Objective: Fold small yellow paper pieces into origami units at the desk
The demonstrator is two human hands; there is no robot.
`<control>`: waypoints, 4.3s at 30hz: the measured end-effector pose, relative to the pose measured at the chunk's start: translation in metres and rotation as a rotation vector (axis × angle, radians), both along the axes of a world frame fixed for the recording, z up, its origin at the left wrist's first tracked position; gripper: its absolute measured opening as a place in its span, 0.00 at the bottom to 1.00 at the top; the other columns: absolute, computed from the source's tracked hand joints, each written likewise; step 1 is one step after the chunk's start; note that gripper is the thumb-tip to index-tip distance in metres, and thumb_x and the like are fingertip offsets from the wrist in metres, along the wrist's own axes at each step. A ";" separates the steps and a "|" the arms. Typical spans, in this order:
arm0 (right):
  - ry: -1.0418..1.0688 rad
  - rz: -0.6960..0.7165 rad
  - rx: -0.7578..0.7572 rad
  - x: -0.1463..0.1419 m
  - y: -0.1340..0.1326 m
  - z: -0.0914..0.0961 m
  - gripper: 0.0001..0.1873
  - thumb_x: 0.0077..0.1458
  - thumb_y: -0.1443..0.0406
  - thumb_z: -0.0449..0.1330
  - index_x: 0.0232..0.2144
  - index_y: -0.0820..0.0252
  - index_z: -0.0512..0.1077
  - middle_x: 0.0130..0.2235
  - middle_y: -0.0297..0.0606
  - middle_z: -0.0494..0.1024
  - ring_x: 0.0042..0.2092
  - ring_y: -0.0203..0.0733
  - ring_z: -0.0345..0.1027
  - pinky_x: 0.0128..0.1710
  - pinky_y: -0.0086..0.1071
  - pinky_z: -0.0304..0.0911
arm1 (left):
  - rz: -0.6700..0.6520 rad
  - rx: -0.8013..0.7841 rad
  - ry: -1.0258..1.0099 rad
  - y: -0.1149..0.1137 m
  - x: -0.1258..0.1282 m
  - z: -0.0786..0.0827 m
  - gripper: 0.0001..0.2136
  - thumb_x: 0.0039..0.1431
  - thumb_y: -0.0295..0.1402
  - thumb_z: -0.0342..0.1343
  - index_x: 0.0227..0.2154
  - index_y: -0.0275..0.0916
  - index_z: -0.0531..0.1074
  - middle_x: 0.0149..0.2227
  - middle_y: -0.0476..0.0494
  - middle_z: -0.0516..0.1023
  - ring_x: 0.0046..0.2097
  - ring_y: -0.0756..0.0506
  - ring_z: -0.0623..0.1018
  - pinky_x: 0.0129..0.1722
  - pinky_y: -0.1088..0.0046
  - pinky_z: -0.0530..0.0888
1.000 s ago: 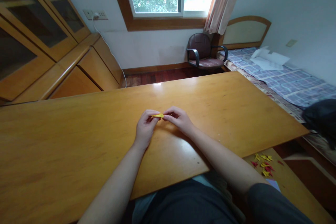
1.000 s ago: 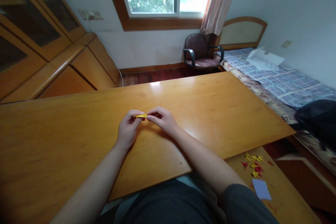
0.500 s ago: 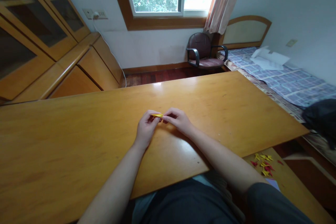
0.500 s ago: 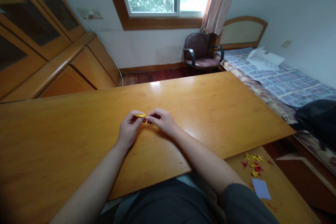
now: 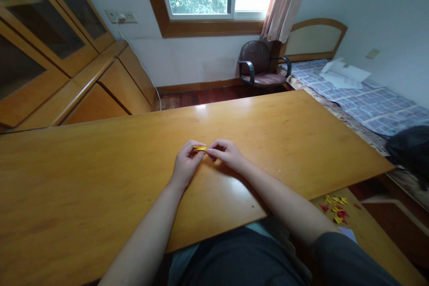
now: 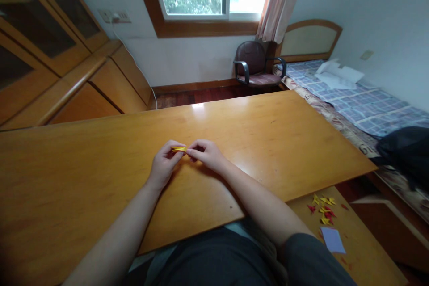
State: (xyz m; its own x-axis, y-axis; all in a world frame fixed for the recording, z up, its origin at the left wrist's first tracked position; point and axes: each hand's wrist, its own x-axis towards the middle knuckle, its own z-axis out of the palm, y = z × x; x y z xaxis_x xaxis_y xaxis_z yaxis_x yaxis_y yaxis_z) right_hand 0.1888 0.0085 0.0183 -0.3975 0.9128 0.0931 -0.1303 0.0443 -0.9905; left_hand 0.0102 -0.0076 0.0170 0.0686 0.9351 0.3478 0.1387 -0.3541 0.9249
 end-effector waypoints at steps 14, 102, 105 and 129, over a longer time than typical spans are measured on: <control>-0.026 0.012 0.019 -0.001 0.000 -0.002 0.17 0.53 0.54 0.66 0.31 0.63 0.74 0.27 0.33 0.76 0.28 0.34 0.69 0.31 0.28 0.64 | 0.046 -0.018 -0.023 -0.003 0.002 0.001 0.07 0.60 0.38 0.60 0.32 0.40 0.77 0.34 0.47 0.77 0.38 0.47 0.76 0.41 0.72 0.72; 0.015 -0.133 0.145 0.004 0.011 -0.016 0.18 0.49 0.55 0.70 0.40 0.57 0.76 0.37 0.35 0.77 0.37 0.37 0.71 0.38 0.31 0.67 | 0.024 -0.217 -0.334 0.003 0.007 -0.012 0.11 0.52 0.37 0.67 0.34 0.39 0.74 0.36 0.46 0.81 0.39 0.46 0.81 0.42 0.66 0.80; 0.012 -0.119 0.106 0.004 0.010 -0.015 0.19 0.48 0.54 0.70 0.40 0.57 0.75 0.37 0.35 0.77 0.37 0.37 0.71 0.39 0.31 0.68 | 0.060 -0.172 -0.276 0.003 0.005 -0.012 0.09 0.54 0.36 0.66 0.35 0.39 0.75 0.38 0.46 0.82 0.40 0.46 0.81 0.40 0.70 0.79; -0.207 -0.274 0.252 0.003 0.012 -0.014 0.10 0.53 0.59 0.66 0.35 0.59 0.77 0.35 0.38 0.80 0.38 0.40 0.74 0.40 0.34 0.69 | 0.057 -0.002 0.041 -0.001 0.006 -0.013 0.08 0.60 0.36 0.59 0.42 0.43 0.72 0.45 0.44 0.76 0.48 0.44 0.78 0.49 0.64 0.78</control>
State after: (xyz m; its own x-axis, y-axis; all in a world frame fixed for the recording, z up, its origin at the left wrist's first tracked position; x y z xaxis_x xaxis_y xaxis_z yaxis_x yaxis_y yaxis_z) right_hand 0.1913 0.0201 0.0048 -0.1771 0.9463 0.2704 0.1200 0.2935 -0.9484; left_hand 0.0166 -0.0089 0.0041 0.0294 0.9384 0.3442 0.1962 -0.3431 0.9186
